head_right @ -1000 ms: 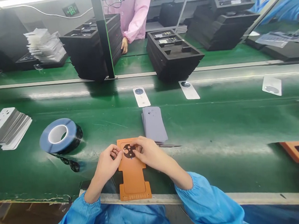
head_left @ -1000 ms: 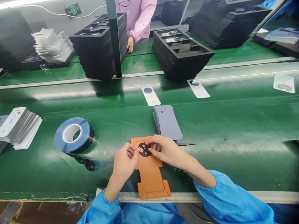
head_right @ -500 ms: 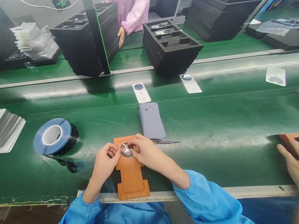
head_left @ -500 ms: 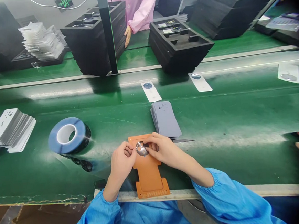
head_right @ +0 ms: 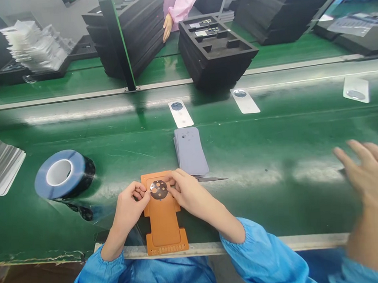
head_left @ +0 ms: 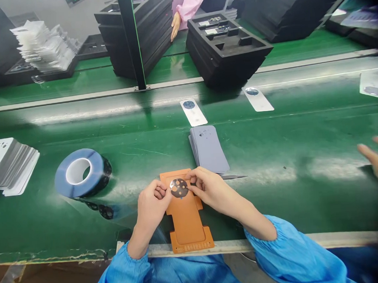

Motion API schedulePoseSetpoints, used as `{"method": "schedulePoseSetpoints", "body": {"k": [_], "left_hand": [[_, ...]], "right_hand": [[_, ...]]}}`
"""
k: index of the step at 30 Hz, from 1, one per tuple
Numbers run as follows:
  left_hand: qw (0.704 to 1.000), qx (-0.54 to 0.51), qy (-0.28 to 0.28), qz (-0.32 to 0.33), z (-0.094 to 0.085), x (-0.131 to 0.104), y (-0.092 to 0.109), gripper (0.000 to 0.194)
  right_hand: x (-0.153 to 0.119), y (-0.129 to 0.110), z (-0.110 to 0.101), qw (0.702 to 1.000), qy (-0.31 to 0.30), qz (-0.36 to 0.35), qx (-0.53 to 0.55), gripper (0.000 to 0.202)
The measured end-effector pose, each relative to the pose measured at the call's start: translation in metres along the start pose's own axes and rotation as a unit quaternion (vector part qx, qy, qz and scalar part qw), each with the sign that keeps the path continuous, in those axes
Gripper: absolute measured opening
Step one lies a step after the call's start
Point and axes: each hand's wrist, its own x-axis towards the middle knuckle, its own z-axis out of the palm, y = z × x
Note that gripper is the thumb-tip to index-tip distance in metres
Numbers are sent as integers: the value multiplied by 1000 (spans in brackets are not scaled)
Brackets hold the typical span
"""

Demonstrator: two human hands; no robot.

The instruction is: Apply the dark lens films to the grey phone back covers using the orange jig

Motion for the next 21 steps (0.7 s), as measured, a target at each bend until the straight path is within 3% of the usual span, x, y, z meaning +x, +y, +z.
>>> {"method": "schedulePoseSetpoints", "body": {"k": [5, 13, 17, 19, 21], "left_hand": [[1000, -1, -5, 4, 0, 0, 0, 8], [1000, 8, 0, 8, 2, 1, -2, 8], [1000, 9, -2, 5, 1, 1, 0, 7], [1000, 13, -2, 7, 0, 0, 0, 8], [1000, 16, -4, 10, -1, -1, -1, 9]], "right_hand": [[0, 3, 2, 1000, 7, 21, 22, 2], [-7, 0, 1, 999, 34, 5, -7, 11], [-2, -6, -35, 994, 80, -13, -73, 13], [13, -2, -62, 982, 114, -16, -153, 18], [36, 7, -88, 968, 111, -14, -226, 31]]}}
